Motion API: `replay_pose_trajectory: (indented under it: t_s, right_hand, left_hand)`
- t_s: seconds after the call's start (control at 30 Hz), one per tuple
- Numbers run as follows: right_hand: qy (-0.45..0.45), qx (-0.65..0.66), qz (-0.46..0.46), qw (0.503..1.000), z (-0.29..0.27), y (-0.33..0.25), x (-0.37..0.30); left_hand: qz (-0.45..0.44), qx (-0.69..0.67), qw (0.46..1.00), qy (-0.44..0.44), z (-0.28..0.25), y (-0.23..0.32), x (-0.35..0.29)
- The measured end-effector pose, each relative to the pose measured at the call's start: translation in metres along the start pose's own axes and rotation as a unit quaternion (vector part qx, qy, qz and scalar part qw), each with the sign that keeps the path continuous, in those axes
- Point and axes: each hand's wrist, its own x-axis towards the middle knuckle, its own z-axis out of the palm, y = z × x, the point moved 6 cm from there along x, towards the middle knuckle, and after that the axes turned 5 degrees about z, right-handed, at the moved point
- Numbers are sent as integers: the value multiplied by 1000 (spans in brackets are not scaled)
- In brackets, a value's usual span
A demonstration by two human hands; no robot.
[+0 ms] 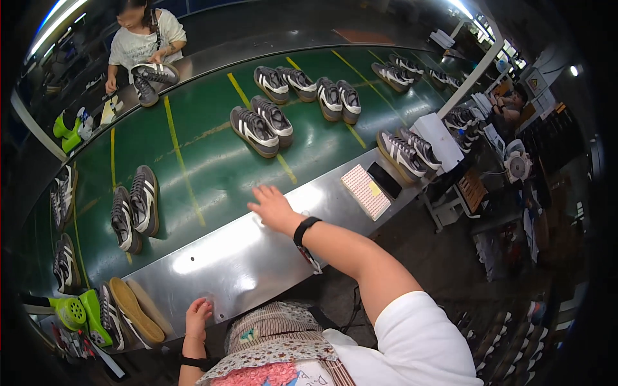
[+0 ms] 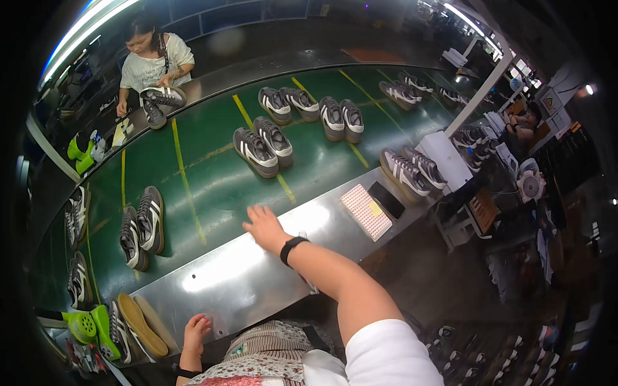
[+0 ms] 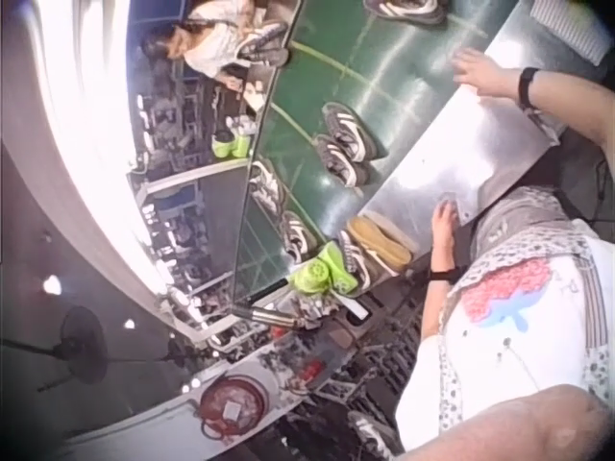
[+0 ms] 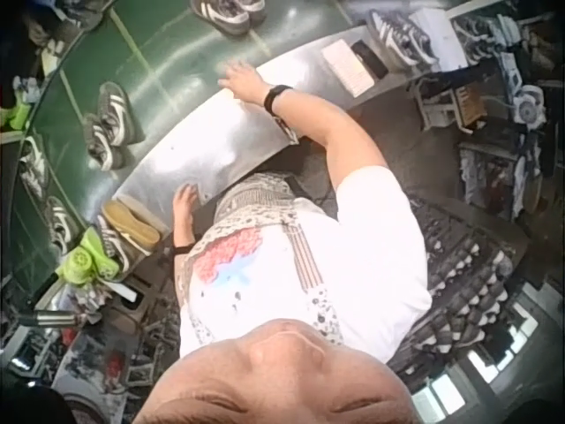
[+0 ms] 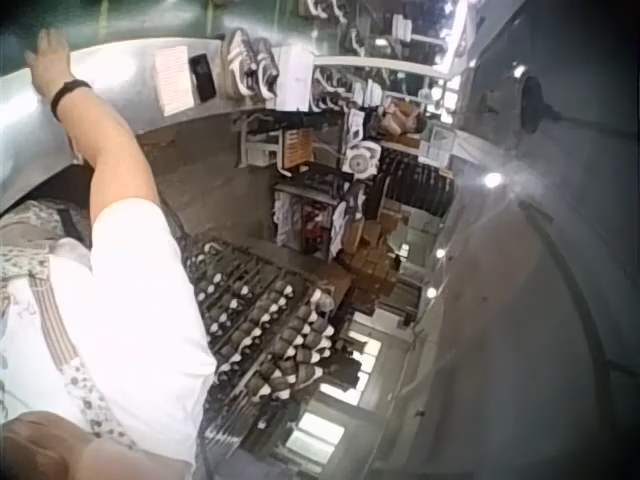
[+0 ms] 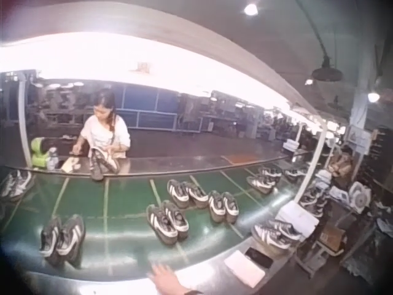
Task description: The recorder is inspecting and documenting finished shoes on a manufacturing line, checking the quality, soles, and labels, then taking notes in a ledger.
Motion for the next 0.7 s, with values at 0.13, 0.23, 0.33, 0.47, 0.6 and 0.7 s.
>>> replay_pose_trajectory:
  t_s: [0.13,0.23,0.33,0.47,0.6,0.7]
  right_hand:
    - [-115,198,3,973,55,-81,-76]
    - [-63,320,31,945,58,-101,-133]
    - [-72,352,97,928,54,-96,-188]
    - [-116,383,227,888,27,-86,-229]
    - [-112,385,317,860,17,-86,-232]
    - [-113,394,329,851,20,-93,-227]
  left_hand:
    - [49,101,993,23,-19,12,37]
    - [148,298,937,106,-51,38,83]
    - [209,494,808,244,-49,109,104]
    - [249,638,665,298,-54,192,128]
    - [30,652,726,217,-101,209,189]
    - [-54,586,799,119,-132,196,226]
